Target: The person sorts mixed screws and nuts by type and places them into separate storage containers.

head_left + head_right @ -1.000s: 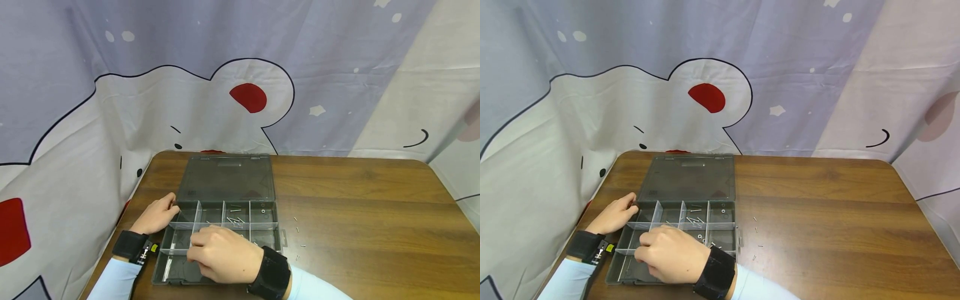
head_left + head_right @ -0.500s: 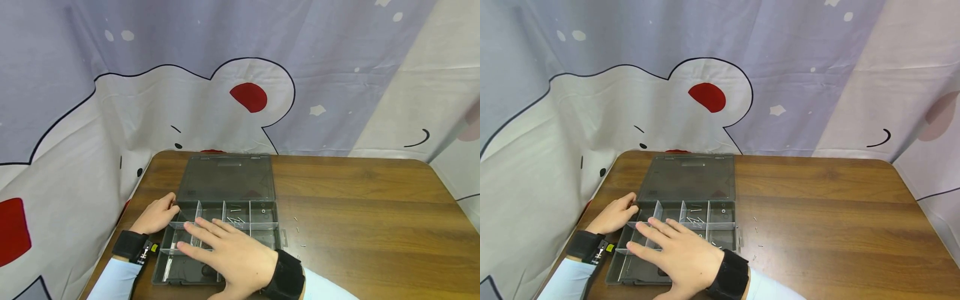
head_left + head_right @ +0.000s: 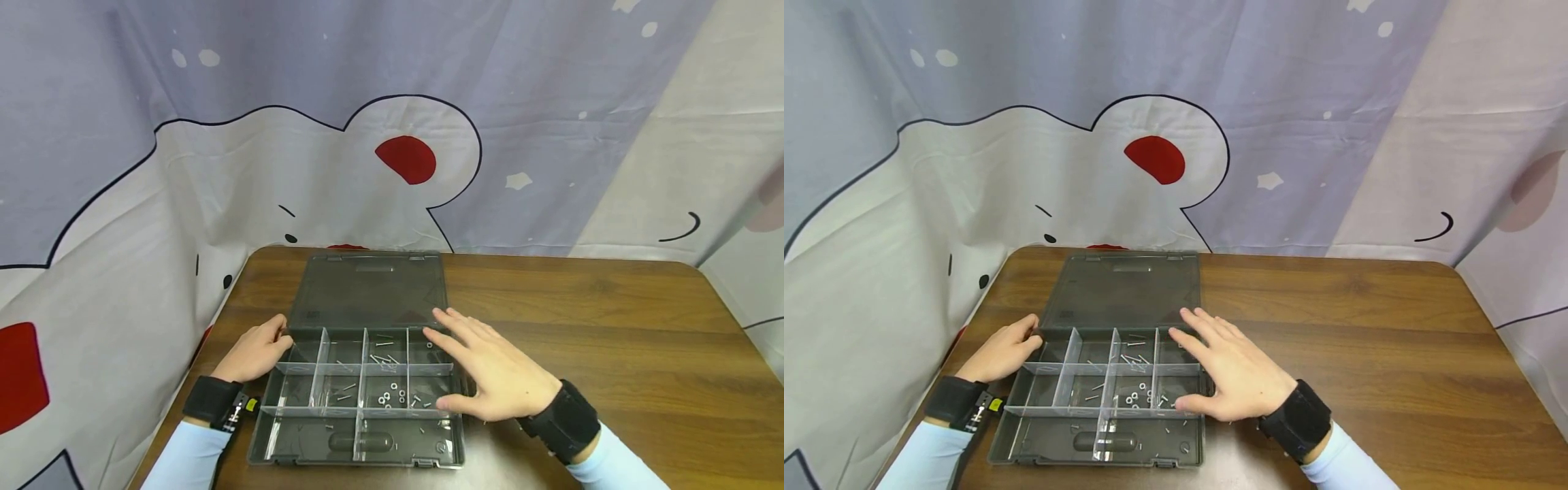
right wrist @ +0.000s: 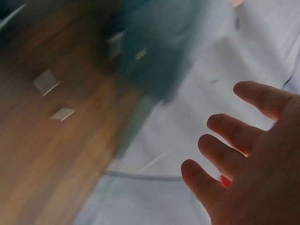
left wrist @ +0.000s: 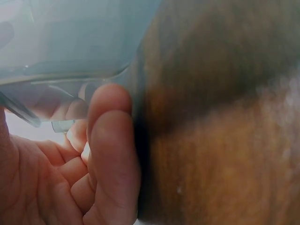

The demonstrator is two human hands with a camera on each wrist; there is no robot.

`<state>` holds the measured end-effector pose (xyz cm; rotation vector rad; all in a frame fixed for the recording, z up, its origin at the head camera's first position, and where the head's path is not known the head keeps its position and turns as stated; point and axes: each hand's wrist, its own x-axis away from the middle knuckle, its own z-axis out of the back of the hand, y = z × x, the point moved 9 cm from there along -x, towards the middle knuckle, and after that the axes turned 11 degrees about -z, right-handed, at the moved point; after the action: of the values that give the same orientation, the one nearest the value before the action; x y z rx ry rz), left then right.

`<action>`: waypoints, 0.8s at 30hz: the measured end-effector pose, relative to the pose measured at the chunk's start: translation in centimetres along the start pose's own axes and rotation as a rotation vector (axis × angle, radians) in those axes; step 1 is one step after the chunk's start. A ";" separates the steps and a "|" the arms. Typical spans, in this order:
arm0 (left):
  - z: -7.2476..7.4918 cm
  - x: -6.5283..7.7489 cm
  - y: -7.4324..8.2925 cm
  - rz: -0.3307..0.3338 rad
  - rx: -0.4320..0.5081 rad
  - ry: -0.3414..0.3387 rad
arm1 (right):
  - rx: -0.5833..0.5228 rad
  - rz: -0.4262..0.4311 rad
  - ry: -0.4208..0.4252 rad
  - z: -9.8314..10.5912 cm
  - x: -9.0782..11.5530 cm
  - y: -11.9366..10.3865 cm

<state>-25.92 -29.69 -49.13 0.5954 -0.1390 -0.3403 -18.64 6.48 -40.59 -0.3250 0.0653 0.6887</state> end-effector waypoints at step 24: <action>0.0 -0.1 -0.1 0.001 -0.013 0.015 | 0.032 -0.209 0.080 -2.1 0.9 8.1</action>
<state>-26.03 -29.73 -49.25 0.5853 -0.1225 -0.3356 -22.98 12.27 -44.91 -0.3231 0.1170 0.4674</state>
